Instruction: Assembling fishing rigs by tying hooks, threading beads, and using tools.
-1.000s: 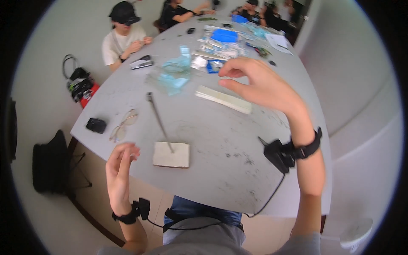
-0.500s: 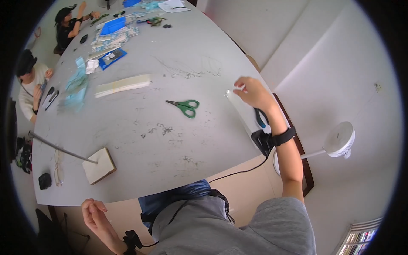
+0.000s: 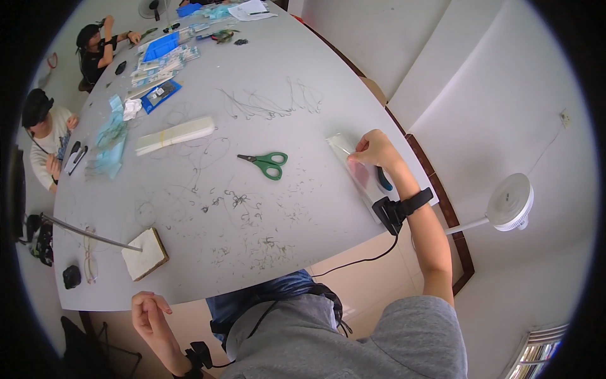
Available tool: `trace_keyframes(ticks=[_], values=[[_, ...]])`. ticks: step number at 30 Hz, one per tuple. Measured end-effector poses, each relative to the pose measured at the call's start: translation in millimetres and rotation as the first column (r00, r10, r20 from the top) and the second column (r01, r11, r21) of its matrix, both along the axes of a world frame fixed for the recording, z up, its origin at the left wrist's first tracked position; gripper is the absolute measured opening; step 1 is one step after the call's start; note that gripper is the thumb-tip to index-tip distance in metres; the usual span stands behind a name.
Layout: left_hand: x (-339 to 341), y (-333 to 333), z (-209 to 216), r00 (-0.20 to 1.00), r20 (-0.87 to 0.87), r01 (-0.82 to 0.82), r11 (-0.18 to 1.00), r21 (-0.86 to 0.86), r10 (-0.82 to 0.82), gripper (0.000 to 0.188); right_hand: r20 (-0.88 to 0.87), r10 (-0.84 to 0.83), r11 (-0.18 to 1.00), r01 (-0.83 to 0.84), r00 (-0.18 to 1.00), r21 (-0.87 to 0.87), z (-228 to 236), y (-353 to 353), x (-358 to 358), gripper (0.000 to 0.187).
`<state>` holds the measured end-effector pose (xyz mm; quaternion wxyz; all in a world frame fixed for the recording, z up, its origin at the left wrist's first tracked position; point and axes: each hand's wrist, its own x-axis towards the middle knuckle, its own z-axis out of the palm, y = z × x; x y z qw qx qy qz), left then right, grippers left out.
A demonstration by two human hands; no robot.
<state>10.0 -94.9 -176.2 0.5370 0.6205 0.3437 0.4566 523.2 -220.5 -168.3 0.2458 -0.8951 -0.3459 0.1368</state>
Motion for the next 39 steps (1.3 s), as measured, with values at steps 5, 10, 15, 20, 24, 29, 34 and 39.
trace_keyframes(ticks=[5,10,15,20,24,29,34,39], values=[[0.0,-1.3,2.6,0.999,-0.022,-0.050,0.999,0.011,0.050,0.013,0.057,0.027,0.996,-0.032,0.998,0.088,-1.1,-0.3,0.5,0.022],[1.1,-3.2,3.3,0.998,-0.051,-0.042,0.999,0.012,0.042,0.011,0.181,0.056,0.988,-0.081,0.982,0.135,-1.6,-3.1,-5.4,0.017],[1.7,-7.4,6.7,0.998,-0.065,-0.014,0.999,0.035,0.016,0.009,0.267,0.031,0.985,-0.074,0.963,0.153,7.5,-3.9,-17.7,0.013],[9.2,-9.0,20.3,0.994,-0.076,0.078,0.995,0.055,-0.073,0.009,0.029,0.040,0.966,-0.046,0.999,0.256,62.5,-12.5,-58.5,0.006],[30.4,-1.5,46.7,0.972,-0.086,0.229,0.957,0.180,-0.216,0.030,0.112,0.262,0.859,-0.284,0.959,0.427,124.3,-9.0,-122.6,0.002],[84.3,6.8,85.7,0.956,-0.016,0.274,0.870,0.409,-0.293,0.049,0.148,0.582,0.600,-0.546,0.799,0.585,175.1,26.9,-206.7,0.007],[82.0,17.7,109.2,0.869,0.013,0.470,0.834,0.290,-0.494,0.032,0.151,0.788,0.359,-0.644,0.597,0.676,203.0,81.1,-254.8,0.007],[44.3,18.4,107.7,0.931,0.155,0.310,0.940,0.140,-0.330,0.016,0.008,0.891,0.326,-0.651,0.455,0.686,207.8,118.2,-276.4,0.005]])
